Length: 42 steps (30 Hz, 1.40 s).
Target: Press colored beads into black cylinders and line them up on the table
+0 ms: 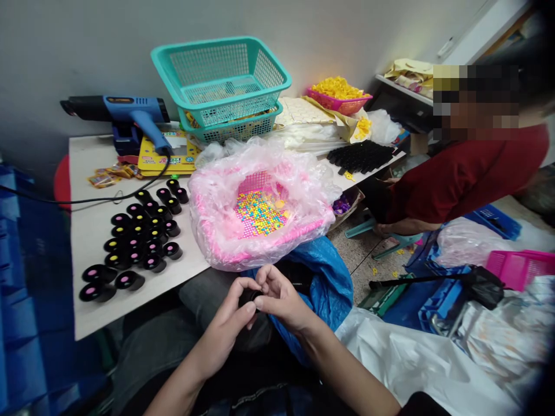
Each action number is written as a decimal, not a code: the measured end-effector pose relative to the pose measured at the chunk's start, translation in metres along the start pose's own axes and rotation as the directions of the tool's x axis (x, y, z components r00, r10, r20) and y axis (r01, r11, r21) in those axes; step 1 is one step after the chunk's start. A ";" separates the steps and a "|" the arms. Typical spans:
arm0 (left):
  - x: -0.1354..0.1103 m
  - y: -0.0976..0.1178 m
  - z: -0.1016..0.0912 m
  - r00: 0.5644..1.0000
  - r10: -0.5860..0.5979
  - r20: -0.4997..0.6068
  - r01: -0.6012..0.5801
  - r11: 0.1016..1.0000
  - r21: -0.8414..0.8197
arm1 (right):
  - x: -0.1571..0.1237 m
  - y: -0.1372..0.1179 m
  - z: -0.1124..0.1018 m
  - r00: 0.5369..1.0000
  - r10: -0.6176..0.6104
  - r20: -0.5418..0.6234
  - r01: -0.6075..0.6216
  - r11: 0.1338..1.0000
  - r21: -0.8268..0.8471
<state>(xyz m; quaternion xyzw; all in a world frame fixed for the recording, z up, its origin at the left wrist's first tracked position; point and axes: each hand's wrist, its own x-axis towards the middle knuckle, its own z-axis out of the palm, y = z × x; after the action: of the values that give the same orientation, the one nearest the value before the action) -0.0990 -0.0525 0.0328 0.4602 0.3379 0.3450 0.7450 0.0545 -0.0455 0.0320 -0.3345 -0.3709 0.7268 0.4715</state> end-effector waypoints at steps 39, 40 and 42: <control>-0.079 0.000 -0.070 0.705 0.023 -0.709 -0.201 0.965 -0.168 | 0.114 -0.102 -0.035 0.967 -0.248 0.065 0.092 0.102 -0.991; -0.087 0.001 -0.081 0.660 0.015 -0.751 -0.179 0.974 -0.138 | 0.131 -0.106 -0.041 0.987 -0.146 0.065 0.062 -0.025 -0.998; -0.100 -0.001 -0.104 0.565 -0.005 -0.825 -0.079 0.995 -0.060 | 0.160 -0.106 -0.049 0.995 0.048 0.086 0.094 -0.222 -0.971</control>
<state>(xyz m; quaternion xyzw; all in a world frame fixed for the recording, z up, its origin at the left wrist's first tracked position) -0.2375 -0.0879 0.0141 0.2192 0.6205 0.5502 0.5141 0.0883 0.1443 0.0763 -0.5366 -0.8263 0.1687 0.0288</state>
